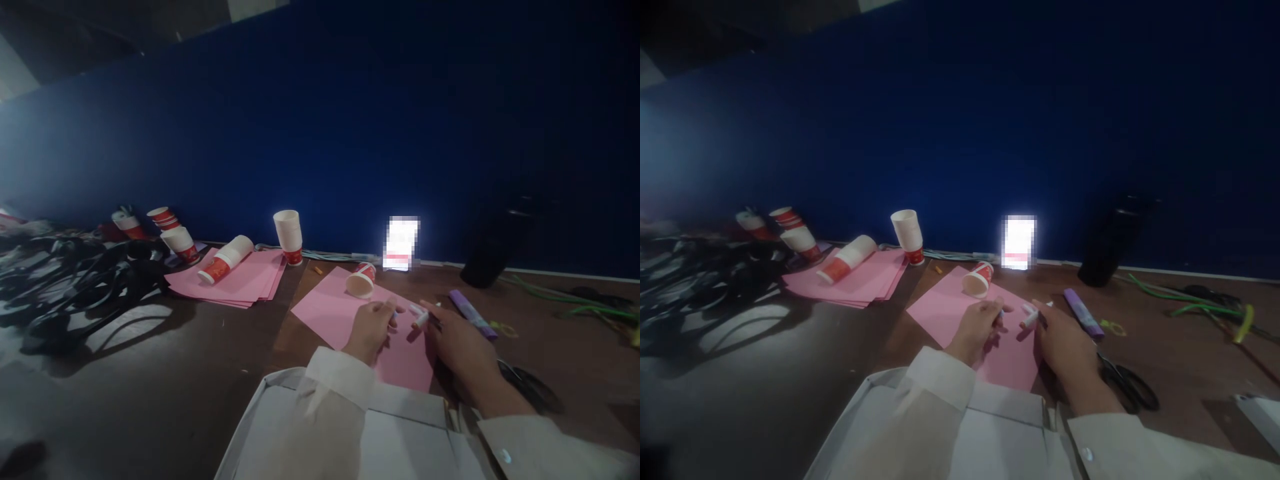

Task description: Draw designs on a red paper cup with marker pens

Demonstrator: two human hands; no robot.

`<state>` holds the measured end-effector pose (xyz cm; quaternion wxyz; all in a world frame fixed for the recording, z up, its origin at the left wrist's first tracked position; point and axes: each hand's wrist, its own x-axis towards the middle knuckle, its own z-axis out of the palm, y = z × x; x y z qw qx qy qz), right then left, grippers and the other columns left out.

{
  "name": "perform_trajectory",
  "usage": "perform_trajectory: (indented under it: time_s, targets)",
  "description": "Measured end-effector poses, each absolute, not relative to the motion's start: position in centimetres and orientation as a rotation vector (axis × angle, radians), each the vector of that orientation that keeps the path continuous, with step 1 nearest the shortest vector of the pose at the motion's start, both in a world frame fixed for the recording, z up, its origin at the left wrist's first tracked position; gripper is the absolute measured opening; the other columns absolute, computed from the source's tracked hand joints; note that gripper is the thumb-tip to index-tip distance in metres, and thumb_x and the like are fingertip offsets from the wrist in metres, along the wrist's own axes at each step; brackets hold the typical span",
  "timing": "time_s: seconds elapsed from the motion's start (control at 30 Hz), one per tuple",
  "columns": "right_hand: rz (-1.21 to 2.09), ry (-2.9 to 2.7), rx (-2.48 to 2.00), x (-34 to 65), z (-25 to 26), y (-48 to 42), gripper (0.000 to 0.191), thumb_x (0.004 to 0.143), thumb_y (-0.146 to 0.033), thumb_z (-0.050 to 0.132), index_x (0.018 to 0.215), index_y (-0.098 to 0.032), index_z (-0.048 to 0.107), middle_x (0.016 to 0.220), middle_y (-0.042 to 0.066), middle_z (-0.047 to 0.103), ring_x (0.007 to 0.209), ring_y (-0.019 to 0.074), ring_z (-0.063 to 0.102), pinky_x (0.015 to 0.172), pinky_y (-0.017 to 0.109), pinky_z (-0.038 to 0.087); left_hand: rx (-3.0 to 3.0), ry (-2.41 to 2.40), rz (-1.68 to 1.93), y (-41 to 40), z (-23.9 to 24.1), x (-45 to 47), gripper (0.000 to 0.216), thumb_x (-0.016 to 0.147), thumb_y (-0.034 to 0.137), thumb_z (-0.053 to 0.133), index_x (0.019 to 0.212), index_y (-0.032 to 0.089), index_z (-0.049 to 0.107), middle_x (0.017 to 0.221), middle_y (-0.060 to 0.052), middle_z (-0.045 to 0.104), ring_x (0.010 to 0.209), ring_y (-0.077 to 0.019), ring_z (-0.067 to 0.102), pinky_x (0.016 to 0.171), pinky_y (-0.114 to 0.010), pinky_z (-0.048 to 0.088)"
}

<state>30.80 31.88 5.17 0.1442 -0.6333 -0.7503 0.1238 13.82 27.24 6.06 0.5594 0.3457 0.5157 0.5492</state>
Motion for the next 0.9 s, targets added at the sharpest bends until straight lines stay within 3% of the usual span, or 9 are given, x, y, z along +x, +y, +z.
perform_trajectory:
  time_s: [0.17, 0.4, 0.7, 0.9]
  targets:
    - [0.295, -2.177, -1.830, 30.9, 5.2, 31.9, 0.044, 0.094, -0.038, 0.043, 0.134, -0.034, 0.063, 0.127, 0.007, 0.069, 0.107, 0.0295, 0.068, 0.079, 0.041, 0.053, 0.911, 1.256, 1.235, 27.5, 5.7, 13.9, 0.045, 0.083, 0.056, 0.062, 0.086, 0.012, 0.072, 0.064, -0.001, 0.054, 0.050, -0.0101, 0.049, 0.043, -0.023, 0.038]
    - [0.159, -2.261, -1.801, 30.9, 5.2, 31.7, 0.046, 0.095, -0.030, 0.040, 0.134, -0.033, 0.063, 0.125, 0.009, 0.070, 0.109, 0.0309, 0.067, 0.082, 0.044, 0.050, 1.029, 1.264, 1.202, 28.2, 4.0, 13.9, 0.041, 0.086, 0.053, 0.060, 0.085, 0.013, 0.071, 0.064, -0.002, 0.059, 0.050, -0.0114, 0.052, 0.049, -0.026, 0.046]
    - [0.087, -2.278, -1.786, 31.1, 4.7, 31.8, 0.044, 0.096, -0.031, 0.038, 0.130, -0.033, 0.066, 0.120, 0.009, 0.071, 0.106, 0.0305, 0.067, 0.080, 0.044, 0.049, 1.189, 1.334, 1.071, 27.6, 4.9, 14.4, 0.035, 0.088, 0.043, 0.056, 0.063, 0.018, 0.060, 0.059, -0.002, 0.059, 0.047, -0.0133, 0.054, 0.054, -0.029, 0.045]
    - [0.099, -2.238, -1.748, 31.3, 4.8, 31.9, 0.042, 0.094, -0.035, 0.042, 0.126, -0.032, 0.068, 0.119, 0.007, 0.073, 0.103, 0.0310, 0.068, 0.080, 0.044, 0.050, 1.561, 1.426, 0.982, 27.0, 5.3, 14.2, 0.042, 0.092, 0.038, 0.047, 0.055, 0.022, 0.061, 0.059, -0.003, 0.063, 0.063, -0.0172, 0.059, 0.067, -0.028, 0.042]
